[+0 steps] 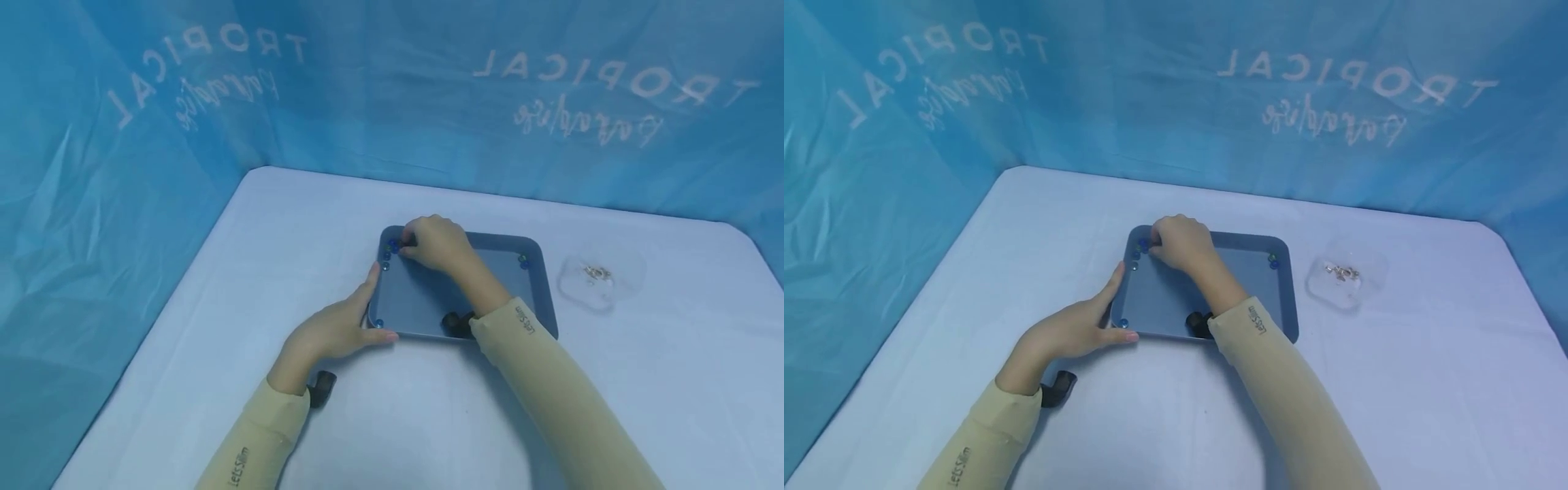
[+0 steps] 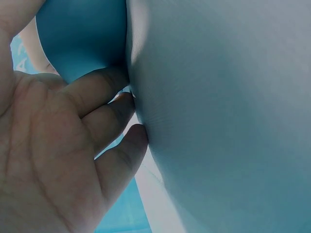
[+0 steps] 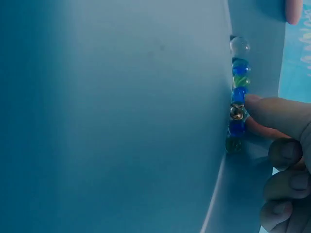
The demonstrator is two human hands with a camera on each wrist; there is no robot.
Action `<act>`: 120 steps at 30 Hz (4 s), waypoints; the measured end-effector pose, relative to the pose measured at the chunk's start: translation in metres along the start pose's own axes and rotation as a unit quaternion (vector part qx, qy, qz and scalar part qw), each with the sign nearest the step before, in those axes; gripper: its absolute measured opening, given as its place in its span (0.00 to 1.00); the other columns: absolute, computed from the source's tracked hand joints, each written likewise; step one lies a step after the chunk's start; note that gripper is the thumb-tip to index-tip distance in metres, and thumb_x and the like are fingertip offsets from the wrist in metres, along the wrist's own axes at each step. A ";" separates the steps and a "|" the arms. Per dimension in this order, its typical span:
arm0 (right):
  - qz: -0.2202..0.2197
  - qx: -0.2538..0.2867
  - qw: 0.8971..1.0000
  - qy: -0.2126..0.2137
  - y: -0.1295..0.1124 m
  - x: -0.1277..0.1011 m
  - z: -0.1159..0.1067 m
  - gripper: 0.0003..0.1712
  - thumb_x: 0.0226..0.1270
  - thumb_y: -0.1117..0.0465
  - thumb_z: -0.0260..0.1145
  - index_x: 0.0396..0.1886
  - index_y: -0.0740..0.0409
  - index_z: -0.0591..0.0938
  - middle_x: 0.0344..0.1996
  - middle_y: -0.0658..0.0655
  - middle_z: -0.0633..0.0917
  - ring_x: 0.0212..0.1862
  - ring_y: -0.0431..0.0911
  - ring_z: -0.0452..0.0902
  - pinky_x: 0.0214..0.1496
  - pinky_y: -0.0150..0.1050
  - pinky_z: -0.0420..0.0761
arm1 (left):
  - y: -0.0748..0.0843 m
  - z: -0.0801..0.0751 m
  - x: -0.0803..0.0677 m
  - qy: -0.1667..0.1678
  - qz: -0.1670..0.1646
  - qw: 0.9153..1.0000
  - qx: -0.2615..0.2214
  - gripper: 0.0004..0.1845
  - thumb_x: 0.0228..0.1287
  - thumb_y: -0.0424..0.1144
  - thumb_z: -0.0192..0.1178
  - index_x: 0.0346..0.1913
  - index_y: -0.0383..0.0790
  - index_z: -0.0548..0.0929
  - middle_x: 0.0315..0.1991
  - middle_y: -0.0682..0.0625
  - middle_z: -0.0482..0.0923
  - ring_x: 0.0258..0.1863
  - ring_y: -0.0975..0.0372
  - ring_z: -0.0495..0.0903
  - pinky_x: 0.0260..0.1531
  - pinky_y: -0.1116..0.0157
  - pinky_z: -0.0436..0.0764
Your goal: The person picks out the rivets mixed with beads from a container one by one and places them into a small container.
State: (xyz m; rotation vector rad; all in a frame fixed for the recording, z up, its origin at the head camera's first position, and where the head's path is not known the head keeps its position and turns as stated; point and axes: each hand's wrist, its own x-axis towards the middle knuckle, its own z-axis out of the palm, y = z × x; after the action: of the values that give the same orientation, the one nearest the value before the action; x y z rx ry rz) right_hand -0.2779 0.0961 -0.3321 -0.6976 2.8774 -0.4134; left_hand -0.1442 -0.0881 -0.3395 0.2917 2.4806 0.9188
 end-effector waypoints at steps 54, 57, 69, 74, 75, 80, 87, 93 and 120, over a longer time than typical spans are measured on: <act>-0.024 -0.067 0.997 -0.032 -0.014 -0.003 -0.003 0.11 0.66 0.58 0.69 0.47 0.54 0.88 0.46 0.54 0.89 0.47 0.50 0.85 0.54 0.46 0.83 | 0.002 -0.002 -0.001 -0.007 -0.003 1.000 0.000 0.63 0.62 0.59 0.65 0.78 0.54 0.23 0.81 0.46 0.35 0.80 0.53 0.45 0.76 0.50 0.55; -0.026 -0.075 0.996 -0.029 -0.013 -0.004 -0.004 0.10 0.65 0.57 0.70 0.45 0.53 0.88 0.43 0.53 0.90 0.43 0.49 0.85 0.51 0.45 0.83 | 0.001 -0.001 -0.001 -0.006 -0.007 1.000 0.003 0.63 0.62 0.60 0.65 0.78 0.53 0.23 0.81 0.46 0.36 0.80 0.52 0.46 0.76 0.49 0.56; -0.053 -0.085 0.994 0.039 0.002 -0.019 -0.026 0.10 0.66 0.55 0.67 0.43 0.52 0.87 0.37 0.52 0.90 0.34 0.47 0.82 0.40 0.46 0.83 | -0.005 0.003 0.003 -0.005 -0.005 1.000 -0.002 0.63 0.62 0.61 0.65 0.77 0.55 0.23 0.81 0.49 0.34 0.80 0.52 0.46 0.76 0.48 0.56; -0.051 -0.067 0.992 0.090 0.008 -0.036 -0.040 0.09 0.67 0.56 0.65 0.42 0.52 0.87 0.29 0.52 0.88 0.25 0.45 0.74 0.29 0.42 0.75 | -0.003 0.002 0.004 -0.004 -0.008 1.000 0.001 0.63 0.61 0.61 0.65 0.77 0.56 0.23 0.81 0.50 0.33 0.80 0.53 0.45 0.76 0.49 0.55; -0.051 -0.063 0.992 0.097 0.009 -0.039 -0.042 0.08 0.68 0.56 0.65 0.42 0.52 0.87 0.27 0.52 0.87 0.24 0.45 0.73 0.28 0.41 0.74 | -0.003 0.002 0.004 -0.004 -0.008 1.000 0.002 0.63 0.61 0.61 0.65 0.77 0.55 0.23 0.81 0.50 0.33 0.80 0.53 0.45 0.76 0.49 0.55; -0.052 -0.045 0.991 0.119 0.011 -0.052 -0.050 0.08 0.68 0.56 0.65 0.42 0.50 0.87 0.21 0.49 0.84 0.21 0.44 0.72 0.23 0.39 0.70 | -0.001 0.001 0.003 -0.005 -0.005 1.000 0.003 0.63 0.62 0.60 0.65 0.78 0.53 0.23 0.81 0.50 0.32 0.80 0.53 0.44 0.76 0.49 0.55; -0.051 -0.028 0.990 0.130 0.019 -0.061 -0.061 0.09 0.69 0.54 0.65 0.44 0.49 0.86 0.18 0.49 0.78 0.20 0.45 0.69 0.24 0.38 0.67 | 0.000 0.003 0.003 -0.004 -0.007 1.000 -0.005 0.64 0.61 0.59 0.66 0.78 0.53 0.23 0.81 0.52 0.30 0.80 0.54 0.43 0.76 0.49 0.54; -0.035 -0.004 0.990 0.140 0.030 -0.073 -0.071 0.08 0.69 0.54 0.65 0.44 0.49 0.86 0.16 0.51 0.74 0.19 0.46 0.66 0.24 0.39 0.66 | 0.000 0.004 0.002 -0.003 -0.003 1.000 -0.004 0.63 0.62 0.59 0.66 0.78 0.52 0.24 0.81 0.50 0.32 0.80 0.52 0.45 0.76 0.48 0.55; 0.080 0.080 0.973 0.200 0.086 -0.127 -0.112 0.14 0.72 0.43 0.62 0.46 0.43 0.86 0.21 0.55 0.75 0.21 0.49 0.65 0.23 0.42 0.63 | 0.003 0.005 0.002 -0.007 -0.017 1.000 -0.002 0.63 0.62 0.62 0.64 0.78 0.57 0.23 0.81 0.49 0.35 0.79 0.48 0.49 0.74 0.45 0.57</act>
State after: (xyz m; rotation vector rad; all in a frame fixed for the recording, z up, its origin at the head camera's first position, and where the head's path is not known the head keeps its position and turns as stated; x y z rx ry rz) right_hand -0.2263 0.2542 -0.2406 -0.3857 3.1872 -0.8365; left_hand -0.1429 -0.0827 -0.3417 0.2534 2.4622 0.9043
